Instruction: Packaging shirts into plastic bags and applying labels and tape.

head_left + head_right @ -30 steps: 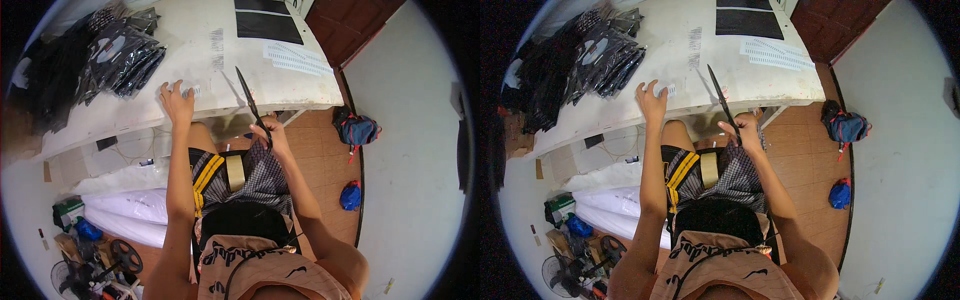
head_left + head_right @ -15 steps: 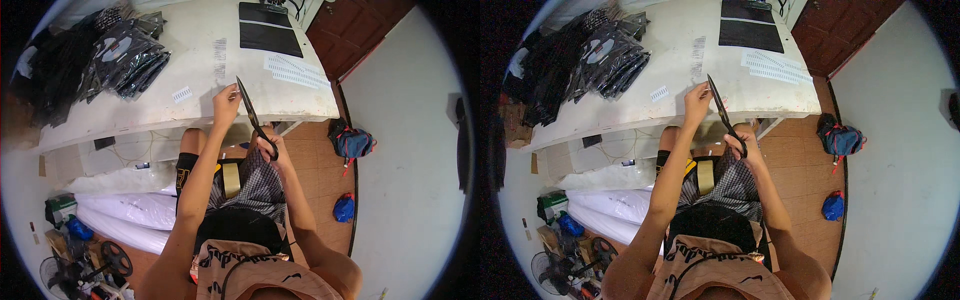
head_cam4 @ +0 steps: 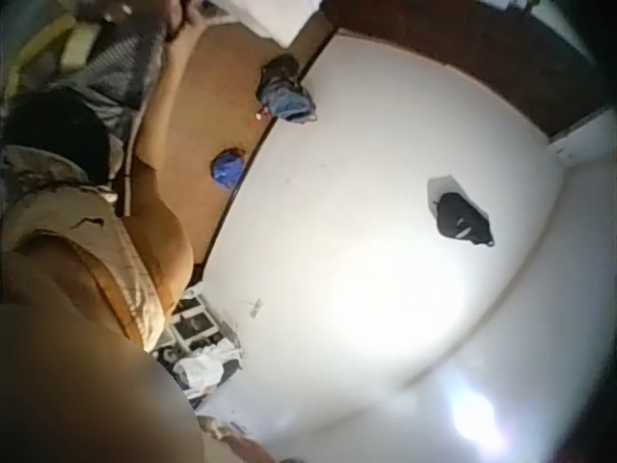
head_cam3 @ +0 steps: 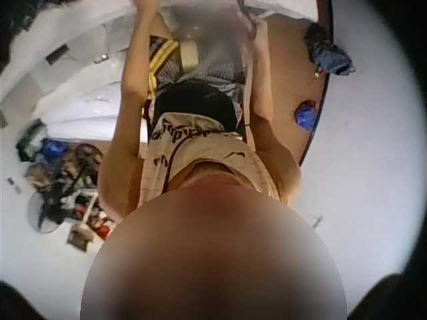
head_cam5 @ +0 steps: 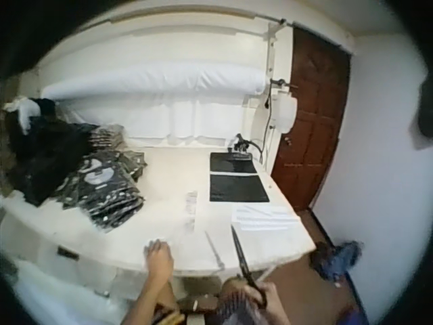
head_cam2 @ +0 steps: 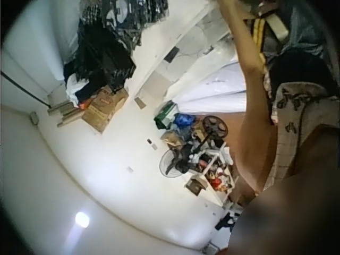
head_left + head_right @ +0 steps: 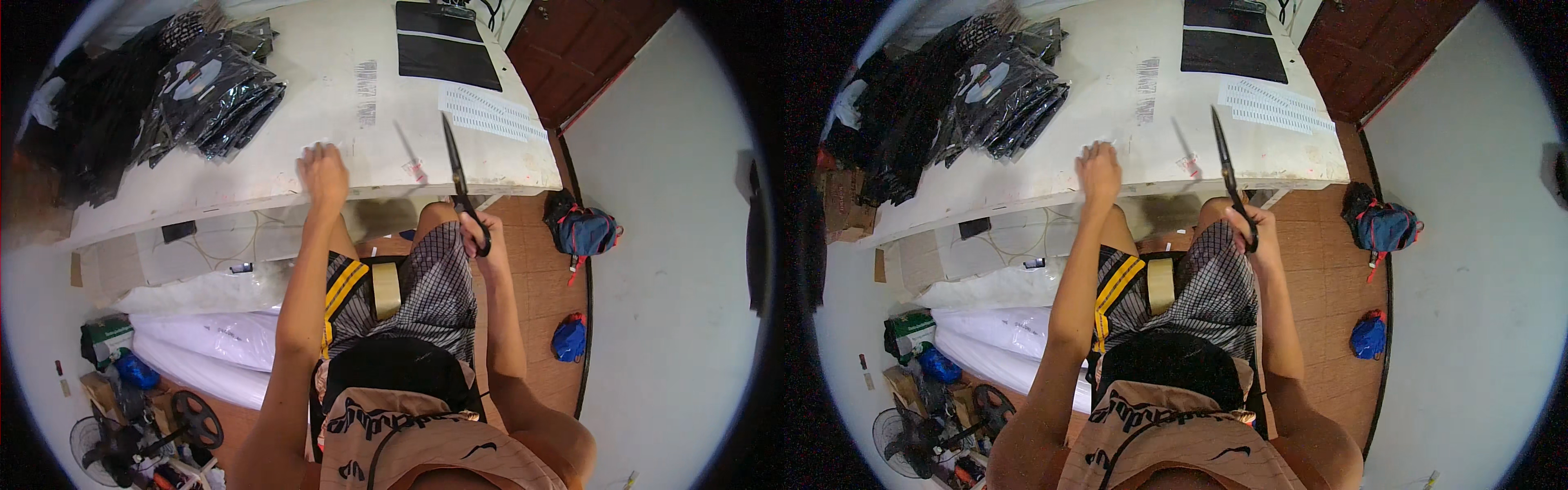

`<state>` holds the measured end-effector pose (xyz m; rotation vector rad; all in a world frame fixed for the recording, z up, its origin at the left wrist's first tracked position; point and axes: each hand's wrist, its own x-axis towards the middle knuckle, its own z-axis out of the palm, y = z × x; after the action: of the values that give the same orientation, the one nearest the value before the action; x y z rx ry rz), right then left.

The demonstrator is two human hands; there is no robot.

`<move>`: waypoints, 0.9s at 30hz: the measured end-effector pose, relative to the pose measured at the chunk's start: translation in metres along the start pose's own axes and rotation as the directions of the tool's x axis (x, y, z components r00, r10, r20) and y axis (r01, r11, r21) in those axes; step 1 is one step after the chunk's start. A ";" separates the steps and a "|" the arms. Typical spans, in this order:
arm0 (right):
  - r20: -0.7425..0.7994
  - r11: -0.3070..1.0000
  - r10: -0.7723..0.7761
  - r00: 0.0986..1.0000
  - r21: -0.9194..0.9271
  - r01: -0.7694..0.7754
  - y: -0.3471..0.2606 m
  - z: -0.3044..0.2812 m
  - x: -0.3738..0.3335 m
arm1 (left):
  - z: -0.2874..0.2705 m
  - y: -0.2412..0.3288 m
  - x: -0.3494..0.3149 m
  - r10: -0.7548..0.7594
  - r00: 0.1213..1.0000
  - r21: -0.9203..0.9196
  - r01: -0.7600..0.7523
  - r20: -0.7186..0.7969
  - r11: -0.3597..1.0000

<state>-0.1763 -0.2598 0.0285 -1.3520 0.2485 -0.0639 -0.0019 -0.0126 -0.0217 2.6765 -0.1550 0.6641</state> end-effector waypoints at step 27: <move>0.010 0.502 -0.264 0.965 -0.852 0.146 -0.010 0.035 0.097 | 0.014 -0.097 0.054 -0.221 0.972 -0.665 0.110 -0.085 0.738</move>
<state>-0.0731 -0.2471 0.0314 -2.3919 0.2229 -0.2568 0.0706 0.0704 -0.0396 1.9160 -0.0817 0.6161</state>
